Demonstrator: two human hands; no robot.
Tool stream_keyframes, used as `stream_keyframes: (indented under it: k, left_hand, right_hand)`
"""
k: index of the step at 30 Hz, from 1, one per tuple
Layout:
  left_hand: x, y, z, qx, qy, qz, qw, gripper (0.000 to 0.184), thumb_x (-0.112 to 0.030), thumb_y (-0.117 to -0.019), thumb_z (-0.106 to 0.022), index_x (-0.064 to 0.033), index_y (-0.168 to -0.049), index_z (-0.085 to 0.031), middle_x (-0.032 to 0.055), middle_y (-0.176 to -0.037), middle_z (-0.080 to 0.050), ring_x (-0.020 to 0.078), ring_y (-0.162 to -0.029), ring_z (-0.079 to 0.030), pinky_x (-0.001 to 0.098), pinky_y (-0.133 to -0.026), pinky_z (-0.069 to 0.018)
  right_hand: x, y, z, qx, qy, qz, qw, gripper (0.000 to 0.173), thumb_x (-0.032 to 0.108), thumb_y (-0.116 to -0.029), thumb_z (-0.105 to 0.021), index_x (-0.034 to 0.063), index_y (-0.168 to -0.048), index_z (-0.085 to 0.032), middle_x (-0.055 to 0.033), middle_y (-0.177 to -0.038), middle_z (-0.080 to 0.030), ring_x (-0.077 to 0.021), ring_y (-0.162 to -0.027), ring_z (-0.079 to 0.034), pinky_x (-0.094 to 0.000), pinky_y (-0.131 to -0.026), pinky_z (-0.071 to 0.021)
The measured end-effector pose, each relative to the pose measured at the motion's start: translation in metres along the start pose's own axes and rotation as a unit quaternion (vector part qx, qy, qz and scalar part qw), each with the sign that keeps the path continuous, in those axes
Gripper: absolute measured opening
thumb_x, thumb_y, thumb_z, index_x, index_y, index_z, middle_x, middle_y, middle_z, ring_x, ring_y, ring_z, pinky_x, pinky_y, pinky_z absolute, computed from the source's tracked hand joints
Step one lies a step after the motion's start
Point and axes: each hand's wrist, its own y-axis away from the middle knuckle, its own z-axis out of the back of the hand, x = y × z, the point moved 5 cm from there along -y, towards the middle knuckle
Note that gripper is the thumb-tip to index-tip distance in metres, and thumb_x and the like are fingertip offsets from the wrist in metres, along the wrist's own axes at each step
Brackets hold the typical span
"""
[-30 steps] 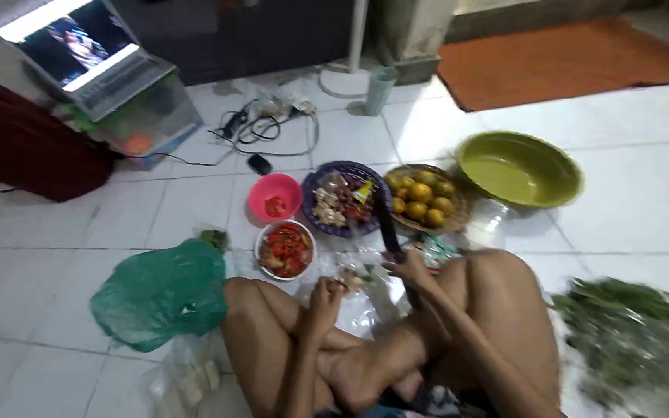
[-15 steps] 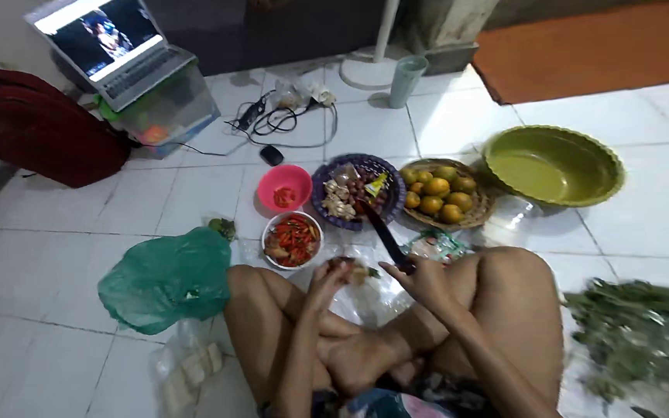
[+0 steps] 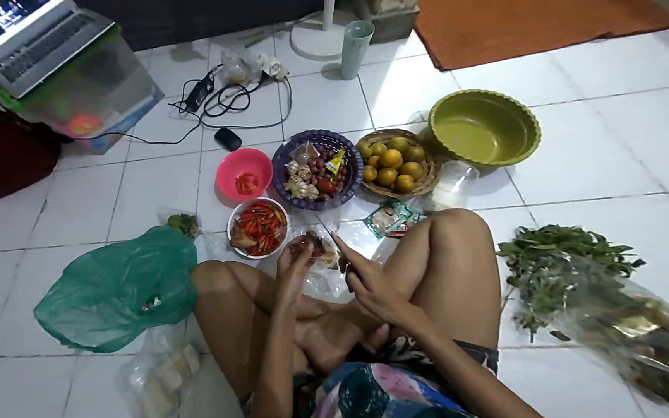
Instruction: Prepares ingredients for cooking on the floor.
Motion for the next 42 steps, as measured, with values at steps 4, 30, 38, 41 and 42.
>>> stream_keyframes:
  k: [4, 30, 38, 41, 42]
  left_hand:
    - [0.004, -0.001, -0.001, -0.004, 0.024, -0.014, 1.000, 0.035, 0.003, -0.1017, -0.046, 0.0083, -0.136, -0.044, 0.0105, -0.112, -0.061, 0.0117, -0.094, -0.064, 0.0296, -0.084, -0.0558]
    - [-0.005, 0.013, -0.004, -0.083, -0.022, -0.187, 0.979, 0.044, 0.012, -0.0857, -0.064, 0.0166, -0.126, -0.048, 0.0106, -0.105, -0.065, 0.0019, -0.092, -0.065, 0.0186, -0.084, -0.0552]
    - [-0.008, 0.020, -0.009, -0.060, 0.002, -0.224, 0.973, 0.036, 0.012, -0.0823, -0.059, 0.0144, -0.117, -0.052, 0.0037, -0.099, -0.065, 0.0012, -0.091, -0.066, 0.0195, -0.084, -0.0568]
    - [-0.011, 0.021, -0.009, -0.065, 0.002, -0.208, 0.976, 0.037, 0.010, -0.0847, -0.057, 0.0137, -0.121, -0.050, 0.0032, -0.102, -0.066, 0.0005, -0.093, -0.066, 0.0193, -0.086, -0.0562]
    - [-0.010, 0.022, -0.009, -0.067, 0.004, -0.205, 0.977, 0.037, 0.009, -0.0855, -0.057, 0.0131, -0.122, -0.049, 0.0030, -0.103, -0.067, 0.0006, -0.094, -0.066, 0.0195, -0.086, -0.0562]
  right_hand:
    - [0.010, 0.002, -0.008, 0.017, 0.052, -0.003, 0.998, 0.067, 0.000, -0.0913, -0.046, 0.0006, -0.158, -0.036, -0.0283, -0.128, -0.064, -0.0369, -0.092, -0.069, -0.0517, -0.082, -0.0566]
    - [0.029, 0.019, -0.010, -0.061, 0.125, 0.005, 0.990, 0.062, 0.037, -0.1081, -0.034, -0.0032, -0.154, -0.040, -0.0151, -0.084, -0.071, -0.0272, -0.055, -0.063, -0.0480, -0.051, -0.0531]
    - [0.033, 0.015, 0.002, -0.044, 0.116, -0.020, 0.992, 0.057, 0.032, -0.1090, -0.033, 0.0001, -0.155, -0.041, -0.0188, -0.104, -0.073, -0.0318, -0.067, -0.069, -0.0523, -0.060, -0.0560]
    - [0.041, 0.015, 0.004, -0.038, 0.113, -0.014, 0.993, 0.056, 0.031, -0.1091, -0.035, 0.0001, -0.155, -0.041, -0.0192, -0.109, -0.072, -0.0315, -0.070, -0.070, -0.0512, -0.061, -0.0570]
    - [0.042, 0.016, 0.004, -0.034, 0.115, -0.016, 0.993, 0.056, 0.032, -0.1095, -0.034, 0.0006, -0.155, -0.040, -0.0193, -0.108, -0.071, -0.0316, -0.070, -0.070, -0.0510, -0.061, -0.0570]
